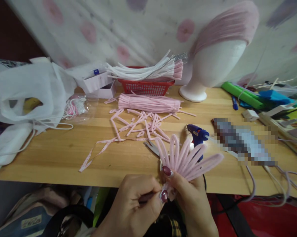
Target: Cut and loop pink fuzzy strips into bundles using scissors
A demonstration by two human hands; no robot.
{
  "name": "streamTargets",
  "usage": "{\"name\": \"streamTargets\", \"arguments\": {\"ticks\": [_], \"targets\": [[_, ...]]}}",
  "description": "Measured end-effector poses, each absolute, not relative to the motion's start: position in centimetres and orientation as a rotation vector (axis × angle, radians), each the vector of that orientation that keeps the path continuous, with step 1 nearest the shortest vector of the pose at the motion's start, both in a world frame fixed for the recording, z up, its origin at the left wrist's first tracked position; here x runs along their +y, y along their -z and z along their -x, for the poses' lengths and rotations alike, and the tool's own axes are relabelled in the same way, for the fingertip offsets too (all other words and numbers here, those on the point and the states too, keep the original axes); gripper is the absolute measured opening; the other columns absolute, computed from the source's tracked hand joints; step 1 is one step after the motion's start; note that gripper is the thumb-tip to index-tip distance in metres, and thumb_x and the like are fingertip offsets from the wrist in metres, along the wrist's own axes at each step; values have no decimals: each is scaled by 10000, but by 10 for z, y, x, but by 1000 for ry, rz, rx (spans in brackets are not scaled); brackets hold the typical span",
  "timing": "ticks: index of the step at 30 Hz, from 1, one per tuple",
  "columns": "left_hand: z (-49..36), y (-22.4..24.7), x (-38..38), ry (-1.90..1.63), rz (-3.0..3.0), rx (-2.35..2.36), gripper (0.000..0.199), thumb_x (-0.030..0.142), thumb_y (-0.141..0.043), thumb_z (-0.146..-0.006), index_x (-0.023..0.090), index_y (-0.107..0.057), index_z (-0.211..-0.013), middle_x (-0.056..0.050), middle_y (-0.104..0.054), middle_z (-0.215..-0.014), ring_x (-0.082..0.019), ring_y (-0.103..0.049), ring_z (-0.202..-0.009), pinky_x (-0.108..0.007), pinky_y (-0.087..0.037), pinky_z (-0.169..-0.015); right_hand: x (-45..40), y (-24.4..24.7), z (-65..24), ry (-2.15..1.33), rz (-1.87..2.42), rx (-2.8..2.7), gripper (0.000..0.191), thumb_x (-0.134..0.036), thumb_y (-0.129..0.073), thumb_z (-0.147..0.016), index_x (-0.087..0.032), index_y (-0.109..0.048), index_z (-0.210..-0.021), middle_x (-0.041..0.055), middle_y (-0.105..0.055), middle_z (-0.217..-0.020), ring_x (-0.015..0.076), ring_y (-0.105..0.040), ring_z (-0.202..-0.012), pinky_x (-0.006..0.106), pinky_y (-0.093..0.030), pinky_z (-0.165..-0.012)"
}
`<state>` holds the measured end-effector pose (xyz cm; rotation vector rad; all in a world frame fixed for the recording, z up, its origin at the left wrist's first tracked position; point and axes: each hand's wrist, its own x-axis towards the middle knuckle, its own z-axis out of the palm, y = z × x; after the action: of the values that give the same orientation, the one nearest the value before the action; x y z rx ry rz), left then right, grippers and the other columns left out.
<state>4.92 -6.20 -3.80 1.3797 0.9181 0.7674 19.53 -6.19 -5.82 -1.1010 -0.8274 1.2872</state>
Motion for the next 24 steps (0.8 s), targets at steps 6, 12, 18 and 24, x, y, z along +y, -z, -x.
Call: {"name": "streamTargets", "arguments": {"ticks": [6,12,18,24], "targets": [[-55,33,-66,-694,-1099,990,377,525,-613,-891,218,-581,-675,40,-477,-514,-122,-452,-492,-262,-345,-532,-56,52,-196,-1372,1175,-794,223,-370,-801,-775,-205,-651,-765,-31,-525,-655,125,-429,-545,234,-389,-467],[-48,45,-56,-951,-960,1050,370,534,-723,-856,203,-686,-696,8,-622,-621,-151,-570,-636,-264,-432,-673,-43,59,-226,-1233,1190,-1097,446,-651,-586,-941,-226,-711,-897,49,-692,-853,222,-641,-768,340,-544,-721],[-42,58,-45,-1287,-812,1089,300,390,-755,-833,199,-683,-614,-29,-706,-865,-207,-650,-923,-290,-475,-890,-56,73,-263,-665,1687,-1754,212,-345,-513,-988,-220,-679,-1033,111,-695,-1021,318,-663,-961,484,-510,-841],[-41,55,-44,-1386,-687,1120,244,326,-751,-827,194,-714,-626,-39,-766,-854,-214,-708,-911,-309,-539,-884,-61,98,-253,-328,1761,-2012,262,-281,-507,-962,-156,-654,-1139,154,-681,-1048,348,-682,-957,528,-543,-833]]}}
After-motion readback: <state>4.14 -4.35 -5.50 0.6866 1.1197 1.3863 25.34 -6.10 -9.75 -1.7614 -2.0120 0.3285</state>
